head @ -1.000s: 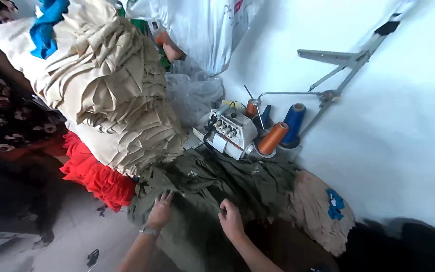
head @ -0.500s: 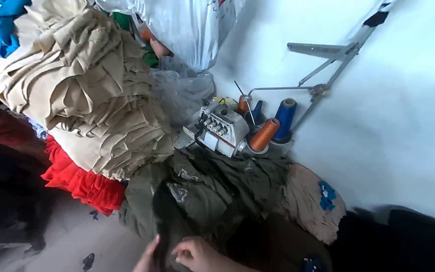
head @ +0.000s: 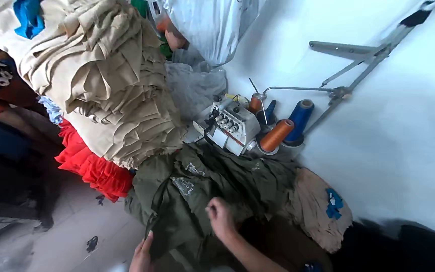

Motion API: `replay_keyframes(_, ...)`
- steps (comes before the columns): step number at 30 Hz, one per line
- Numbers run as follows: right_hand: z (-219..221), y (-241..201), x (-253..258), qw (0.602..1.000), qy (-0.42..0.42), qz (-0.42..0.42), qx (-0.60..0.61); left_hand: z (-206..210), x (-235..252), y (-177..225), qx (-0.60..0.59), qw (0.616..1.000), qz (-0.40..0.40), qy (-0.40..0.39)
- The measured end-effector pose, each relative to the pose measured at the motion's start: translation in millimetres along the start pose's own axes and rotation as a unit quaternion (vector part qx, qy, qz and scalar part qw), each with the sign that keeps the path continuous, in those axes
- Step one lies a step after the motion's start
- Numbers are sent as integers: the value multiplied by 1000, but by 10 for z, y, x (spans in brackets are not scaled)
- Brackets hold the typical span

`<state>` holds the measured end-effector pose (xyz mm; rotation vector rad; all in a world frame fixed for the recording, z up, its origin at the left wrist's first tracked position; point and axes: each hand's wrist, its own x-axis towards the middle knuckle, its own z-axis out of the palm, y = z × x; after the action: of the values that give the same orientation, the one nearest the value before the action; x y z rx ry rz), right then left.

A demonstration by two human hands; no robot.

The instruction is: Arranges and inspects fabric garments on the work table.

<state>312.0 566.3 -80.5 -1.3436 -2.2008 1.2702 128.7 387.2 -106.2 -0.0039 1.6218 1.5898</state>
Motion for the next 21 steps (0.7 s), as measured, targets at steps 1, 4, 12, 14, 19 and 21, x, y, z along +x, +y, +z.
replay_keyframes(1,123,-137,-110,995,-61,-67,49,18,3,2,-17,1000,-4,-8)
replay_keyframes(4,424,-421,-323,928,-267,-229,126,38,24,-13,-79,995,-38,-40)
replay_keyframes(12,-316,256,417,983,85,132,-97,-165,29,-119,-64,996,-52,-25)
replay_keyframes(14,-408,503,535,971,122,170,-118,-138,57,-134,-41,998,-43,18)
replay_keyframes(19,-412,556,468,964,173,120,-165,-129,89,-85,-19,999,-20,45)
replay_keyframes(21,-379,429,382,971,167,91,-143,-143,98,-81,-19,999,-11,41)
